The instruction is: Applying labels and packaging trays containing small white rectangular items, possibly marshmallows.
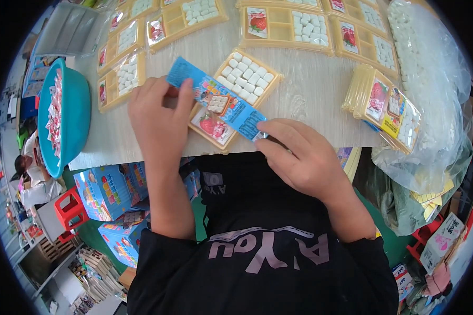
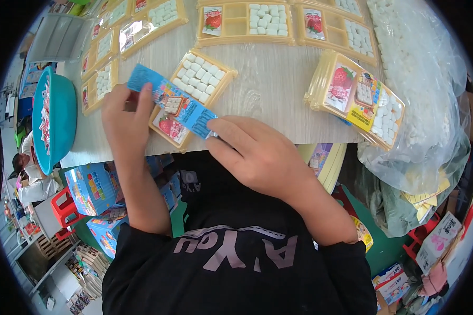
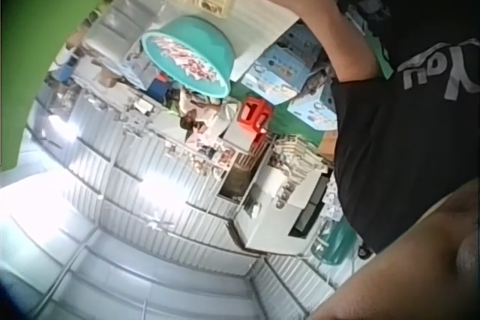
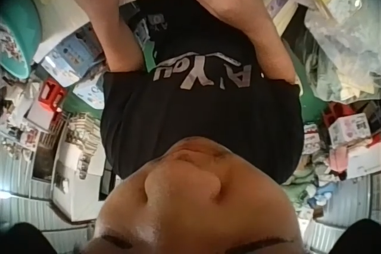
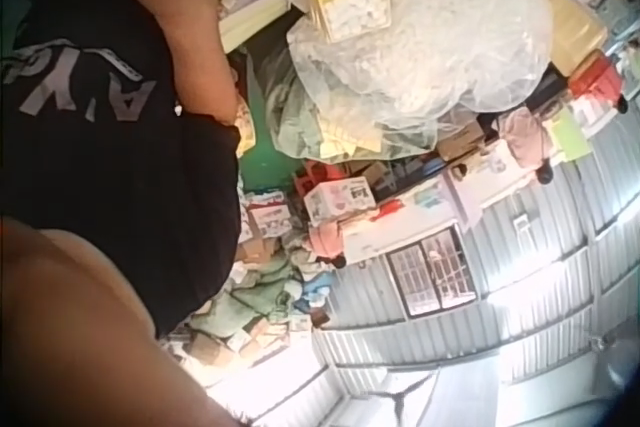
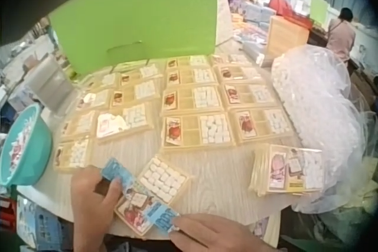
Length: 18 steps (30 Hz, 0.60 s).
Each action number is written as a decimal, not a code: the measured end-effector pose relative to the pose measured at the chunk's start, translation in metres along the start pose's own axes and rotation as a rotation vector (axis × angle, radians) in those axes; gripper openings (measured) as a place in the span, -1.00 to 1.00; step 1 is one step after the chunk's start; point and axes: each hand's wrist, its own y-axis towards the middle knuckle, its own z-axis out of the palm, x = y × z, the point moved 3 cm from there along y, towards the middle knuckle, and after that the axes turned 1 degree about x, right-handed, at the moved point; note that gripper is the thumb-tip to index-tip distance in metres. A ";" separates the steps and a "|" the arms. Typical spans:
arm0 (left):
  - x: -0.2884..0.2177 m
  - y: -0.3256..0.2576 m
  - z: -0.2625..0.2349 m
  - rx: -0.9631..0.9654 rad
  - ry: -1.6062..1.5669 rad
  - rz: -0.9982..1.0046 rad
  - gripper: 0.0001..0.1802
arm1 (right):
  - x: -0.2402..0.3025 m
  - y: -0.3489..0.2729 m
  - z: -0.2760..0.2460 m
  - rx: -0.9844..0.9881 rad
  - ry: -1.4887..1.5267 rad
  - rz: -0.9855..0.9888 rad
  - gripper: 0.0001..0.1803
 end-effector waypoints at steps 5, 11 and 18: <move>-0.008 0.001 0.003 -0.003 0.175 0.109 -0.70 | 0.003 0.000 -0.001 -0.001 -0.062 0.003 -0.69; -0.009 0.001 0.000 0.023 0.177 0.154 -0.68 | 0.009 -0.003 -0.008 0.084 -0.112 0.005 -0.71; -0.023 0.000 0.000 0.178 0.049 0.351 -0.69 | 0.003 0.017 -0.035 0.140 -0.119 0.011 -0.59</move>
